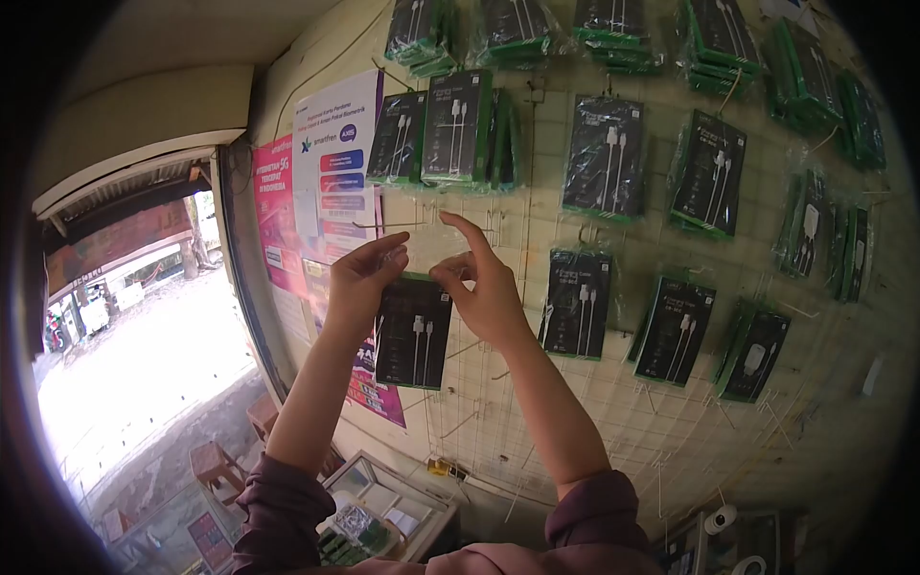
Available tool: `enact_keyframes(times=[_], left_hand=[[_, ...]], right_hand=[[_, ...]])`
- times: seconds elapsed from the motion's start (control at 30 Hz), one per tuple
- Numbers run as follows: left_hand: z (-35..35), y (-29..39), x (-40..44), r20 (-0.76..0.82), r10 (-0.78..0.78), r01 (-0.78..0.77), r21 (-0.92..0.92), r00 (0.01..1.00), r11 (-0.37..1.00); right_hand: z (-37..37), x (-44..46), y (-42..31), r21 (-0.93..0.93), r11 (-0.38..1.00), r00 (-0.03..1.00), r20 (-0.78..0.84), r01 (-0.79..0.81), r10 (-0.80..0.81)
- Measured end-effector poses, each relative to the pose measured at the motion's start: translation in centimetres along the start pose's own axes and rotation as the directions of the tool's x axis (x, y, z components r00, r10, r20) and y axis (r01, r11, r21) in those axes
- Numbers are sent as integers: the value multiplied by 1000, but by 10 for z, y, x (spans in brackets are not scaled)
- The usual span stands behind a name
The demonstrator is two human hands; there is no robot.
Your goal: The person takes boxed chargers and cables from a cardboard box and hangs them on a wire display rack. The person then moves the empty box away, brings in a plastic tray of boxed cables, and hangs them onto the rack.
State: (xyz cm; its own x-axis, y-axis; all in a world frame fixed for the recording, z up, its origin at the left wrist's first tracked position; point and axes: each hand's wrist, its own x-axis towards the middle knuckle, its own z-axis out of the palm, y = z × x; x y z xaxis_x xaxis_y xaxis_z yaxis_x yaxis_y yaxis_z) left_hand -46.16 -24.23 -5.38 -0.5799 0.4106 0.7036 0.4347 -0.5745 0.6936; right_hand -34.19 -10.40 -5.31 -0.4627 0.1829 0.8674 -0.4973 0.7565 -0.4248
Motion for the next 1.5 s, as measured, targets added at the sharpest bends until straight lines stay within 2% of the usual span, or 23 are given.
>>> enact_keyframes(times=[0.07, 0.1, 0.17, 0.23, 0.27, 0.3, 0.33, 0.37, 0.4, 0.43, 0.47, 0.5, 0.57, 0.6, 0.63, 0.73, 0.8, 0.87, 1.07, 1.17, 1.23, 1.37, 1.5], left_hand=[[-4, 0, -1, 33, 14, -19, 150, 999, 989], [-4, 2, -2, 33, 15, -20, 149, 999, 989], [-4, 10, -8, 56, 62, -83, 532, 996, 843], [-2, 14, -8, 68, 103, -123, 606, 992, 786], [-1, 15, -5, 100, 109, -148, 686, 989, 712], [-1, 17, -1, 133, 112, -174, 758, 985, 629], [-1, 16, 4, 133, 112, -174, 757, 985, 629], [-2, 12, 10, 141, 247, -259, 787, 959, 560], [-2, 7, 18, 154, 376, -334, 813, 914, 477], [-1, 3, 27, 155, 379, -336, 812, 913, 478], [0, -2, 38, 104, 319, -294, 717, 942, 632], [2, 0, 46, 65, 249, -237, 599, 966, 765], [9, 3, 59, 51, 186, -185, 510, 981, 840], [12, 5, 66, 30, 70, -76, 415, 997, 907], [15, 5, 70, 22, -49, 40, 313, 999, 949], [13, -10, 86, 67, -53, 35, 239, 996, 970], [11, -21, 94, 97, -84, 61, 223, 992, 973], [10, -29, 93, 131, -130, 102, 199, 983, 975], [17, -37, 87, 224, -116, 107, 50, 968, 993], [18, -40, 86, 246, -23, -13, 141, 969, 990], [19, -40, 81, 227, -20, -17, 160, 974, 987], [20, -55, 78, 168, 63, -98, 208, 984, 973], [23, -68, 78, 157, 106, -126, 124, 982, 984]], right_hand=[[-4, 0, 2, 32, 999, 999, 38, -6, 5], [-6, -2, 1, -76, 997, 1000, 17, -24, 26], [-6, -2, -2, -183, 982, 999, -7, -44, 43], [-3, -2, -6, -373, 924, 996, -44, -87, 76], [-3, 0, -7, -372, 924, 996, -43, -87, 77], [-3, 3, -9, -441, 895, 997, -55, -65, 45], [-3, 7, -9, -509, 860, 998, -66, -44, 12], [-3, 13, 1, -510, 859, 998, -66, -44, 12], [-1, 21, 19, -409, 909, 983, -124, 76, -138], [0, 27, 22, -311, 927, 940, -197, 208, -277], [4, 31, 25, -151, 982, 961, -237, 111, -145], [4, 37, 29, -153, 982, 960, -238, 111, -145], [3, 53, 40, 286, 947, 976, -120, -143, 184], [9, 58, 38, 232, 972, 967, -233, -45, 100], [10, 62, 36, 230, 972, 967, -234, -43, 98], [10, 68, 36, 99, 989, 946, -297, -109, 134], [12, 69, 43, -121, 981, 949, -295, -151, 110], [14, 64, 44, -148, 975, 948, -297, -163, 113], [13, 55, 50, -192, 961, 950, -280, -198, 140], [9, 51, 43, -224, 939, 948, -245, -261, 205], [9, 49, 41, -238, 922, 942, -218, -306, 256], [14, 43, 53, -199, 933, 939, -234, -301, 253], [16, 41, 57, -188, 944, 939, -269, -271, 216]])
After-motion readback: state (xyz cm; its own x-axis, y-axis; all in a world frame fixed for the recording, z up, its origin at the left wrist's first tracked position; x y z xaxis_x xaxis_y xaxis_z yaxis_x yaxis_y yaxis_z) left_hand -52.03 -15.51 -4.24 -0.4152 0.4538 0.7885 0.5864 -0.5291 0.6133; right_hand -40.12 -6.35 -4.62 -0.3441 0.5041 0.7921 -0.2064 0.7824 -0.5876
